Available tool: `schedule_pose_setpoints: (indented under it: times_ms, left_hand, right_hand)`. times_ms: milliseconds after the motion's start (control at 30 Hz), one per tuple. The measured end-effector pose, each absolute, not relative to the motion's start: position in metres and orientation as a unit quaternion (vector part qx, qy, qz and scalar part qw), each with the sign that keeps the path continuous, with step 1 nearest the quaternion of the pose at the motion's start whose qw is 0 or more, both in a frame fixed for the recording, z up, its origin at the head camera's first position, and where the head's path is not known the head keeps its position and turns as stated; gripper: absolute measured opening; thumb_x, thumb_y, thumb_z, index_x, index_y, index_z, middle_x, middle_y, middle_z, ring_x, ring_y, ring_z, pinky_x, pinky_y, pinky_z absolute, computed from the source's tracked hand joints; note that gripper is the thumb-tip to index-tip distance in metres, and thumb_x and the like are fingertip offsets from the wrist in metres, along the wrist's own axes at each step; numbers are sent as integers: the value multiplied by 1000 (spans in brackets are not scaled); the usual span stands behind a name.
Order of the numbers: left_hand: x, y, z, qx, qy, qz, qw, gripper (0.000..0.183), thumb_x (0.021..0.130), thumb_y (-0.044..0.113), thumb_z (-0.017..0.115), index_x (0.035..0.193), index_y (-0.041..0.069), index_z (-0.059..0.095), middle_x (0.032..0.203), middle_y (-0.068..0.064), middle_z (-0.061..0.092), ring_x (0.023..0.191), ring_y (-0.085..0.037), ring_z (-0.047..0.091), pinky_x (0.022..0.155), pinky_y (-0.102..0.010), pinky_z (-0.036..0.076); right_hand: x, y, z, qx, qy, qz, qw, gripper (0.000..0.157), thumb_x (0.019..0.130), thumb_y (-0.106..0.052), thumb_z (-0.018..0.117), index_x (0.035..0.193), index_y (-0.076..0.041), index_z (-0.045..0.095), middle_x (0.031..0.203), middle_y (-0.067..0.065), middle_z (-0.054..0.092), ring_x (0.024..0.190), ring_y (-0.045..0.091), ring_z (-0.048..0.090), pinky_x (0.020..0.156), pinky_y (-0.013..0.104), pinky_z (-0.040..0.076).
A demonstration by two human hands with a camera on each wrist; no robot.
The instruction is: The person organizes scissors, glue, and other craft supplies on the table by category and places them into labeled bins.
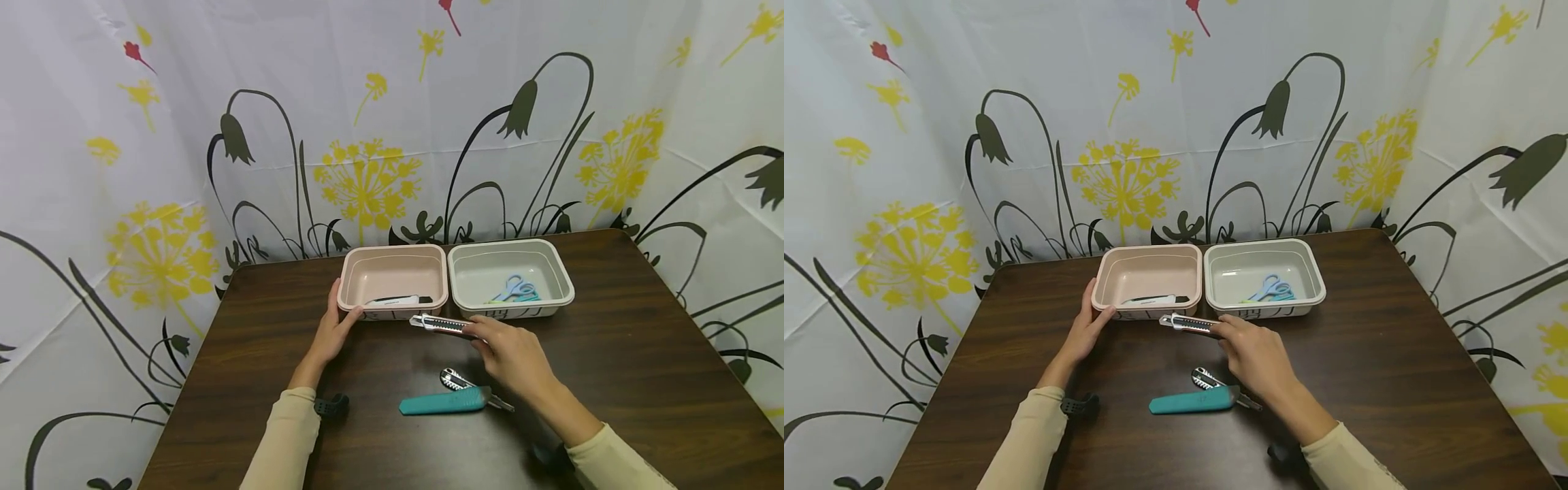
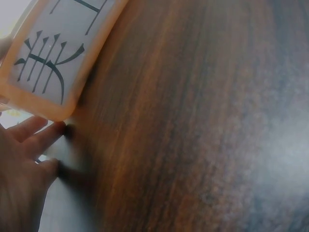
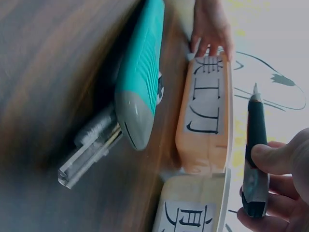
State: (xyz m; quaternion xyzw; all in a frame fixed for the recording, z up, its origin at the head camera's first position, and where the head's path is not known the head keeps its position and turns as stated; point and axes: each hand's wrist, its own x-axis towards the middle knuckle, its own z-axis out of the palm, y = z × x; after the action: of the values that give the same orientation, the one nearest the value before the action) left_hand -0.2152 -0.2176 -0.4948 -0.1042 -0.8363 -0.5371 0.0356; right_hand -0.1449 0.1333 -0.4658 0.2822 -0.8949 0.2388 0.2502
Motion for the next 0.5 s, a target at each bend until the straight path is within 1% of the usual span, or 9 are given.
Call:
schedule_pose_setpoints:
  times_ms: [67, 200, 267, 433, 500]
  left_hand:
    - [-215, -217, -494, -105, -834, -540, 35, 78, 99, 18, 60, 157, 9, 9, 153, -29, 28, 137, -44, 34, 108, -57, 28]
    - [-215, -217, -495, -107, -833, -542, 33, 79, 99, 19, 60, 157, 9, 9, 154, -29, 27, 137, -44, 33, 108, -57, 29]
    - [-214, -217, -495, -108, -832, -543, 33, 79, 99, 20, 60, 157, 9, 9, 154, -29, 27, 138, -44, 33, 108, -57, 28]
    - [-212, -216, -496, -103, -834, -541, 34, 78, 99, 21, 60, 158, 10, 10, 154, -28, 28, 138, -43, 32, 109, -56, 27]
    - [-212, -216, -496, -100, -836, -538, 33, 78, 99, 22, 59, 158, 10, 9, 154, -27, 27, 139, -42, 32, 109, -56, 26]
  right_hand:
    - [-151, 131, -465, 285, -894, 227, 262, 29, 78, -4, 79, 104, -15, 74, 109, 1, 71, 77, 21, 70, 56, 41, 52]
    - [-162, 125, -462, 280, -900, 192, 274, 28, 79, -5, 77, 105, -14, 72, 107, 4, 71, 79, 24, 70, 54, 42, 51]
    - [-167, 121, -461, 275, -906, 176, 268, 26, 79, -6, 77, 104, -14, 71, 104, 2, 70, 77, 23, 69, 53, 42, 51]
    - [-178, 112, -457, 272, -917, 157, 247, 22, 79, -6, 76, 98, -15, 71, 90, -5, 67, 71, 20, 67, 51, 39, 48]
    - [-182, 109, -456, 274, -917, 153, 245, 21, 79, -5, 76, 98, -14, 71, 88, -5, 67, 71, 20, 67, 51, 38, 48]
